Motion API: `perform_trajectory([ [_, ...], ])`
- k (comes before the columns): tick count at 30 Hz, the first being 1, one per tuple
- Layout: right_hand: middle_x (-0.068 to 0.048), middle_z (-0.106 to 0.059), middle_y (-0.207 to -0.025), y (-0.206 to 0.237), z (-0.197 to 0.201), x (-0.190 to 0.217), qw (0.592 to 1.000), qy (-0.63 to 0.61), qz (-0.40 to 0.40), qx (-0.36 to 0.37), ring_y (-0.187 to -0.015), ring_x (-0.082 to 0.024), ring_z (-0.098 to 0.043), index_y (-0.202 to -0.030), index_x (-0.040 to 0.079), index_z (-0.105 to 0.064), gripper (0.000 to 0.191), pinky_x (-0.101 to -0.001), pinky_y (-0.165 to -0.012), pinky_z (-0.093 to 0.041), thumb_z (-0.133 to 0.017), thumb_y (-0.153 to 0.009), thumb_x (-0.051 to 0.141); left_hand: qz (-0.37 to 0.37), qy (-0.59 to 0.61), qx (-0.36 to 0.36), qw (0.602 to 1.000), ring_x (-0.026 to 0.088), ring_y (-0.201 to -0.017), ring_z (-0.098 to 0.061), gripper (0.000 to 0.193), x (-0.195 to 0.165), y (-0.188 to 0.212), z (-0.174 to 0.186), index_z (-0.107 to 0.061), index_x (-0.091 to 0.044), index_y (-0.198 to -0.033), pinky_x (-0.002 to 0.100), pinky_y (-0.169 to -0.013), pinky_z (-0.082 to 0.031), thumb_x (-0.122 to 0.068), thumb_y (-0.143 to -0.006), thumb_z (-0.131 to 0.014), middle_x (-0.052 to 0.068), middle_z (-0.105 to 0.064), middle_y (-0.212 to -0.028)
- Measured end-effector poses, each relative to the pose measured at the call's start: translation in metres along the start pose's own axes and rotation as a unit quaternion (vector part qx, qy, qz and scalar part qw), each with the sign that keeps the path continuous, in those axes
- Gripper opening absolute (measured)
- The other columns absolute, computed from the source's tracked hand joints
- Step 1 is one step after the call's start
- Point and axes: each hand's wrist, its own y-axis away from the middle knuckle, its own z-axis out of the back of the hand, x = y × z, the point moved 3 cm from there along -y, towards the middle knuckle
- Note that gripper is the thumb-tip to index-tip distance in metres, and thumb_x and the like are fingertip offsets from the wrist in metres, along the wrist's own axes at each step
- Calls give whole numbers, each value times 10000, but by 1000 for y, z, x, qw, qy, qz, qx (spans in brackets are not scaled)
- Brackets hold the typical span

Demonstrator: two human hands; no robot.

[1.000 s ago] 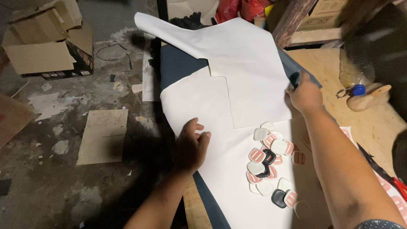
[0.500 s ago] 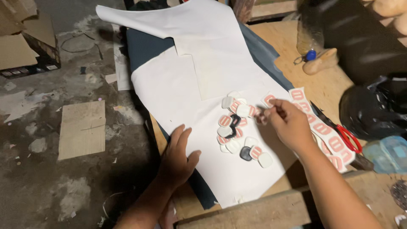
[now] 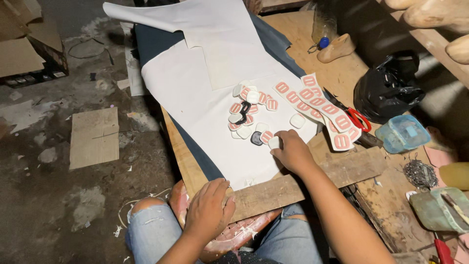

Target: The person uses red-handled scissors to cut individual oval-shaped stickers from a white sheet. They hold the sheet with one hand and cut along the outlines with the other, placing the cut pieces onto a nearby surface.

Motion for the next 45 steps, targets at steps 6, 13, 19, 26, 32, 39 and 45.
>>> perform_trajectory([
  [6, -143, -703, -1017, -14, 14, 15, 967, -236, 34, -85, -941, -322, -689, -1195, 51, -635, 467, -417, -844, -554, -795, -794, 228, 22, 18, -7, 1000, 343, -1039, -627, 341, -6, 4, 2, -667, -5, -1098, 444, -915, -488, -250, -863, -645, 141, -680, -1074],
  [13, -114, -673, -1051, 14, -18, 83, 950, -99, 297, 19, -932, -344, -667, -1197, 144, -704, 362, -449, -782, -534, -754, -849, 225, 28, 7, 15, 999, 337, -1008, -635, 315, -4, 1, 1, -688, -17, -1059, 449, -905, -485, -268, -875, -638, 131, -691, -1032],
  [19, -142, -625, -992, -19, -10, 103, 964, 24, 253, -77, -934, -350, -655, -1121, 166, -741, 280, -473, -767, -531, -748, -854, 250, 50, -1, 24, 998, 337, -1010, -634, 329, -4, 0, 1, -692, -26, -1064, 448, -897, -487, -290, -873, -643, 130, -695, -1015],
  [26, -125, -646, -990, -24, 4, 65, 977, -30, 191, -93, -922, -340, -652, -1021, 148, -755, 209, -459, -774, -534, -761, -847, 264, 53, -5, 27, 998, 338, -1011, -636, 334, 1, -2, -2, -695, -34, -1068, 451, -891, -491, -295, -865, -647, 133, -698, -1003],
  [32, -154, -653, -1141, 1, 52, -22, 924, 111, 124, -343, -1078, -370, -583, -1159, 61, -696, 338, -502, -929, -427, -756, -846, 174, 58, -12, 33, 998, 327, -1001, -646, 329, 3, -4, -4, -703, -44, -1059, 447, -890, -496, -299, -859, -643, 126, -706, -1002],
  [39, -187, -639, -1145, -7, 87, -96, 937, 145, -9, -317, -1141, -394, -556, -1273, 28, -655, 631, -536, -988, -350, -865, -790, 376, 54, -5, 25, 998, 330, -998, -646, 313, -3, -3, 0, -702, -37, -1046, 449, -888, -496, -287, -868, -644, 130, -704, -999],
  [45, -191, -623, -1231, 3, 85, -86, 929, 106, 30, -352, -1179, -395, -548, -1315, 21, -652, 650, -531, -1015, -345, -873, -781, 319, 71, 9, 19, 997, 332, -1011, -645, 313, -3, 0, 2, -703, -38, -1066, 442, -895, -496, -286, -887, -635, 137, -703, -1014],
])
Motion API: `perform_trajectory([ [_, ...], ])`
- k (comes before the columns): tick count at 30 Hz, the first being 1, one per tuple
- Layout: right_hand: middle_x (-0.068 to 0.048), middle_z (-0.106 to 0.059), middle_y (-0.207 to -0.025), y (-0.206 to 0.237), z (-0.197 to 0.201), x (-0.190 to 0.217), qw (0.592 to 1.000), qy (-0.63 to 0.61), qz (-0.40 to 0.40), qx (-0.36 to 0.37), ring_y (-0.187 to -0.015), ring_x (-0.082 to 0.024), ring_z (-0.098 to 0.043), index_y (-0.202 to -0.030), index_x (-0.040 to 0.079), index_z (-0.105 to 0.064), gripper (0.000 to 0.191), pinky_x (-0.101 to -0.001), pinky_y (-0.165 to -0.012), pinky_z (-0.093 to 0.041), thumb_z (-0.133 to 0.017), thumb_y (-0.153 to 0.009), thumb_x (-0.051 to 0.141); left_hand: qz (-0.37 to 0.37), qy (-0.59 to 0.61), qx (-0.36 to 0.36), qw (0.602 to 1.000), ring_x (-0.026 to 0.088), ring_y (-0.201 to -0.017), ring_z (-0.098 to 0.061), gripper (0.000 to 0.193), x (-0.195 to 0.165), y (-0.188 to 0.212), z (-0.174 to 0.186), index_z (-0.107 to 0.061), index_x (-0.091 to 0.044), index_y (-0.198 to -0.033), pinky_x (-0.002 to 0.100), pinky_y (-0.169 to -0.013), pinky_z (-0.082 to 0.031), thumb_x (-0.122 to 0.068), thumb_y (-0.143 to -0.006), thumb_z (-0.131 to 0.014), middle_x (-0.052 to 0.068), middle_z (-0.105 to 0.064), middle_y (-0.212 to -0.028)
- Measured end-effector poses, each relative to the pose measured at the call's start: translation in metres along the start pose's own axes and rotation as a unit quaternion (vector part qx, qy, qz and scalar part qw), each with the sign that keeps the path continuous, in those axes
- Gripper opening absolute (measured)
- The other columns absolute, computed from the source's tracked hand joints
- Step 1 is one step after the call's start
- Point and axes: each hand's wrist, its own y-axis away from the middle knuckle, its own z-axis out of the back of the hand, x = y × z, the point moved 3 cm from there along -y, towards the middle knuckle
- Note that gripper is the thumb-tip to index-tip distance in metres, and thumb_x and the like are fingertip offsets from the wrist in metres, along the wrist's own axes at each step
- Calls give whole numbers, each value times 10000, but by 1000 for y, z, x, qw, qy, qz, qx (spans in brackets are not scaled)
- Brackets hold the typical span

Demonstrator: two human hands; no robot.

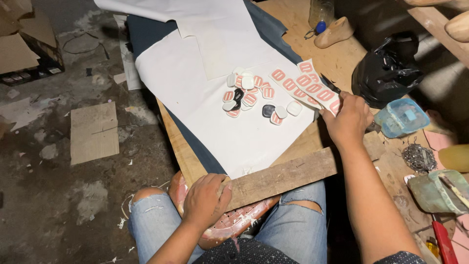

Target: The person uses red-handled scissors to cut individual oval-shaped stickers from a white sheet. They hold the sheet with one hand and cut along the outlines with the other, placing the cut pieces onto a nearby surface.

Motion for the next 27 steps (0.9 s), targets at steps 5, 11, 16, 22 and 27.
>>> perform_trajectory([
  [5, -209, -620, -1247, 21, 21, 36, 992, -104, 20, 72, -1160, -370, -565, -1288, 10, -625, 601, -490, -998, -405, -844, -831, 334, -47, 11, -126, 991, 378, -1127, -617, 349, 15, 4, -4, -666, -2, -1152, 441, -980, -456, -238, -897, -639, 198, -679, -1172],
  [11, -118, -657, -1230, 105, 49, 122, 889, -211, 220, 341, -1179, -321, -576, -1282, 87, -622, 840, -544, -1080, -296, -924, -587, 448, 139, 37, -245, 959, 418, -1227, -573, 632, 67, -14, -7, -488, 16, -1381, 455, -1037, -420, -263, -862, -718, 264, -607, -1334],
  [16, -85, -613, -1251, 119, 59, 146, 895, -133, 241, 351, -1213, -292, -524, -1382, 124, -562, 916, -553, -1139, -227, -912, -542, 223, 235, 148, -195, 941, 394, -1219, -598, 799, 85, -23, -11, -349, 51, -1466, 449, -1023, -455, -264, -828, -712, 261, -603, -1339],
  [22, -90, -620, -1224, 118, 55, 144, 885, -145, 228, 380, -1193, -305, -520, -1353, 120, -584, 910, -549, -1133, -214, -923, -514, 217, 219, 93, -203, 950, 400, -1318, -508, 708, 75, -16, -5, -424, 22, -1456, 463, -1128, -387, -269, -853, -658, 254, -572, -1388],
  [27, -130, -631, -1258, 87, 37, 98, 920, -249, 144, 267, -1208, -311, -551, -1307, 81, -638, 667, -498, -1062, -395, -865, -742, 353, 18, -123, -210, 970, 405, -1448, -314, 616, 38, -6, -1, -508, 30, -1377, 560, -1165, -226, -230, -836, -645, 243, -451, -1499],
])
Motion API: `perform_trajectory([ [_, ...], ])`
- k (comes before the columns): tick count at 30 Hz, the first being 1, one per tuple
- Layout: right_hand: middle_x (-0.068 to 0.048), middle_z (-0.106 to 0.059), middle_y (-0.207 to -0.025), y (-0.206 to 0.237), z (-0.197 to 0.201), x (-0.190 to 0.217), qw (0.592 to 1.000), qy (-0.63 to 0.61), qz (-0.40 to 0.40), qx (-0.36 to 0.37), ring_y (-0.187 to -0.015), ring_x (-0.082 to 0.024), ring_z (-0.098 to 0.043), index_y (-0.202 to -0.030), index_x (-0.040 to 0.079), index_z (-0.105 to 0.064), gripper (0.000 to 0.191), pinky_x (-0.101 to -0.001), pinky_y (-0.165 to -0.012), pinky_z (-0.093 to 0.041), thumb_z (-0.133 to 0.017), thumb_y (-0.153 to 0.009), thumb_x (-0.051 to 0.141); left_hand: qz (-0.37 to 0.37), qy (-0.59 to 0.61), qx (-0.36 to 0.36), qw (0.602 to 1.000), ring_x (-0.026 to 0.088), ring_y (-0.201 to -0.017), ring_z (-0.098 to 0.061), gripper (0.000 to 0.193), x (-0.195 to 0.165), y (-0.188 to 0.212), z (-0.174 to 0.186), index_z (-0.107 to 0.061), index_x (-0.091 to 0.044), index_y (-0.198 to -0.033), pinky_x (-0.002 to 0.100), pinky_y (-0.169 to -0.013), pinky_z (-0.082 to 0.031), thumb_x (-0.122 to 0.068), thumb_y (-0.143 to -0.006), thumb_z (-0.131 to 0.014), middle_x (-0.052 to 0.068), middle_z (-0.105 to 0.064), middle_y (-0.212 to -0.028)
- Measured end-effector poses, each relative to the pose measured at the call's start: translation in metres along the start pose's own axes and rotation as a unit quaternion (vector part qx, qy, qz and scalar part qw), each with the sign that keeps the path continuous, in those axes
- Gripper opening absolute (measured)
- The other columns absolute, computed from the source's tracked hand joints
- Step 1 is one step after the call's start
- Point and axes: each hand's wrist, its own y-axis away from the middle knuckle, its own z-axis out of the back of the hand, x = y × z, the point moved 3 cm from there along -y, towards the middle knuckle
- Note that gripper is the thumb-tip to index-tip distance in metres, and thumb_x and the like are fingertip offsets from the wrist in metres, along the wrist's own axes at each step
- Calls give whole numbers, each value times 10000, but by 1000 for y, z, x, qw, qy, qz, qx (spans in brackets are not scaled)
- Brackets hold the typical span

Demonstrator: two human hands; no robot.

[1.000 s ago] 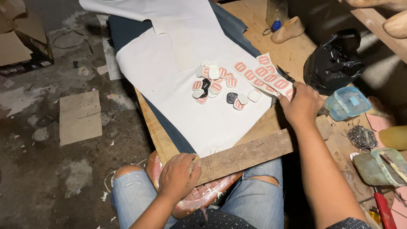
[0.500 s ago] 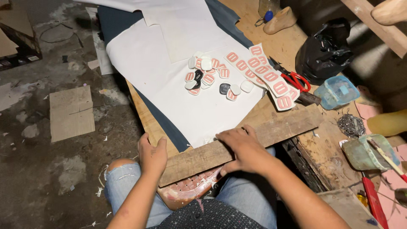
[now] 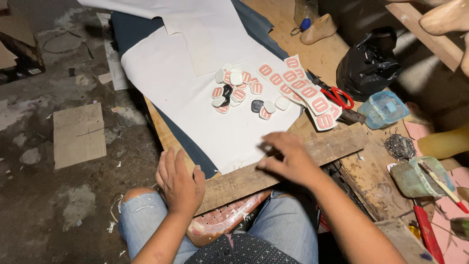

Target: The person uses red-handled scissors to cut individual oval-shaped stickers from a white sheet. They hold the sheet with one hand and cut along the outlines with the other, placing the cut pieces onto a nearby surface.

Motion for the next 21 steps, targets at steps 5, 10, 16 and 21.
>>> perform_trajectory([
  [5, -201, -585, -1245, -32, 51, -84, 931, 206, -150, -260, -1189, -419, -514, -1279, 0, -663, 518, -540, -954, -408, -814, -874, 287, -22, 1, 22, 1000, 385, -1446, -336, 507, -5, -3, 0, -567, 14, -1305, 535, -1173, -247, -219, -859, -627, 186, -483, -1460],
  [10, -182, -602, -1183, -49, 68, -114, 910, 279, -198, -235, -1118, -418, -510, -1024, 23, -715, 417, -540, -928, -358, -856, -755, 309, 7, 3, 38, 999, 358, -1420, -375, 484, 1, -1, -7, -592, -20, -1274, 504, -1163, -278, -231, -841, -640, 138, -516, -1435],
  [16, -116, -692, -1041, -49, 69, -79, 934, 153, -128, -295, -986, -305, -654, -1028, 67, -723, 210, -434, -875, -493, -787, -917, 233, -3, 15, 34, 999, 360, -1409, -382, 506, -6, -4, 1, -573, -13, -1301, 510, -1148, -295, -214, -843, -648, 159, -507, -1441],
  [21, -103, -698, -898, -24, 49, 30, 981, -16, 63, -182, -753, -248, -676, -1035, 50, -719, 196, -340, -670, -533, -762, -884, 169, -136, 105, -12, 985, 416, -1406, -363, 627, -56, -14, 38, -507, 11, -1356, 547, -1151, -273, -192, -796, -701, 249, -459, -1475],
])
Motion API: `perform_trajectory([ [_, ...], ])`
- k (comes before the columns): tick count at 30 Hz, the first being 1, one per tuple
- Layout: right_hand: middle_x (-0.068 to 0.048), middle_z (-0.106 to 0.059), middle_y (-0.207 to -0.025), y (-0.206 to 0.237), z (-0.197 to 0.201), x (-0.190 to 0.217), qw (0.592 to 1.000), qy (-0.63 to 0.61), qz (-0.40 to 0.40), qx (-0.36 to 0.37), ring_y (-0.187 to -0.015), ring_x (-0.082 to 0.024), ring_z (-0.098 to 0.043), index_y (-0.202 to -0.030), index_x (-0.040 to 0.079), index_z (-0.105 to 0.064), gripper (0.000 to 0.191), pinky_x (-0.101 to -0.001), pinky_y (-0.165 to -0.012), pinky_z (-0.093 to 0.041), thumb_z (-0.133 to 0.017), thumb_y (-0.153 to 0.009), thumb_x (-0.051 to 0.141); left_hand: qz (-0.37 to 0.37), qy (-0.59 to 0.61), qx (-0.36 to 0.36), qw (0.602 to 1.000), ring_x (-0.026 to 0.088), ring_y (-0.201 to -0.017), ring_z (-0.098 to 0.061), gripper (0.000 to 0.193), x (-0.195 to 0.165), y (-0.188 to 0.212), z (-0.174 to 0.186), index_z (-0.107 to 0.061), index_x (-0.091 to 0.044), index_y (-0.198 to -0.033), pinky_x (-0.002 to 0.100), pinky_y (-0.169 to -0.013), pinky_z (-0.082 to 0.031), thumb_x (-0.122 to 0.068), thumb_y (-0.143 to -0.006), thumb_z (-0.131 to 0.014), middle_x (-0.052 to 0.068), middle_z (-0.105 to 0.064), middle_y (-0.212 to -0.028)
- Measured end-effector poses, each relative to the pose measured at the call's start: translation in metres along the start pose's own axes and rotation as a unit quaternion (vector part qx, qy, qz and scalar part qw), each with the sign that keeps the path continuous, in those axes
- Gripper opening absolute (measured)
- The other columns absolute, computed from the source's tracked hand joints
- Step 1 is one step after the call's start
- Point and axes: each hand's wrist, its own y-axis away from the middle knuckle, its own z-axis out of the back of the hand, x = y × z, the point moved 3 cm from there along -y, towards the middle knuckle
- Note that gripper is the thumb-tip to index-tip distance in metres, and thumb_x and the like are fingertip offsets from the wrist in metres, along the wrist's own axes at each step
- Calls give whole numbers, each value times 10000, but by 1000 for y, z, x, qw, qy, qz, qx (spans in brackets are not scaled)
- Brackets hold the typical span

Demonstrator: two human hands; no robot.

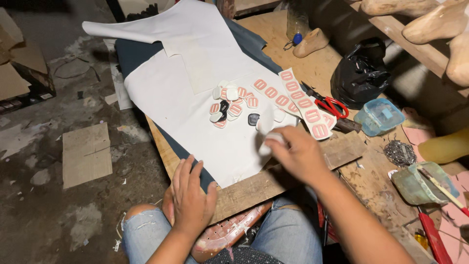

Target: The person uses red-handled scissors to cut individual oval-shaped stickers from a white sheet. They hold the sheet with one hand and cut along the outlines with the other, placing the cut pieces onto a nearby surface.

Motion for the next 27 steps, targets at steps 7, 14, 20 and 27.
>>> perform_trajectory([
  [7, -67, -733, -860, 19, -4, 59, 973, -157, -50, 159, -763, -196, -725, -1009, 67, -730, 213, -308, -680, -560, -798, -863, 207, -11, 166, 145, 975, 331, -1048, -689, 533, -60, -18, 22, -589, -91, -1372, 458, -972, -513, -130, -850, -688, 115, -707, -1113],
  [14, -200, -719, -1113, -40, 49, -101, 956, 185, -228, -5, -1037, -384, -677, -1154, 38, -718, 361, -462, -898, -525, -700, -952, 337, 280, 549, 31, 787, 212, -898, -695, 260, -39, -12, 1, -556, 51, -1159, 333, -787, -598, -23, -935, -665, 146, -691, -1027],
  [20, -218, -706, -1149, -57, 60, -168, 846, 314, -394, 176, -1085, -415, -656, -1222, 72, -714, 470, -508, -914, -514, -753, -899, 411, 459, 496, 31, 736, 149, -907, -691, 344, 1, 6, -34, -594, -16, -1200, 291, -793, -589, -64, -868, -669, 73, -705, -1052],
  [27, -163, -748, -1034, -59, 62, -172, 874, 355, -318, 97, -1030, -353, -675, -1131, 106, -733, 381, -478, -924, -463, -806, -827, 323, 459, 472, 101, 746, 168, -881, -660, 275, 20, 24, -43, -680, 1, -1168, 311, -771, -556, -157, -951, -624, 108, -724, -1036],
])
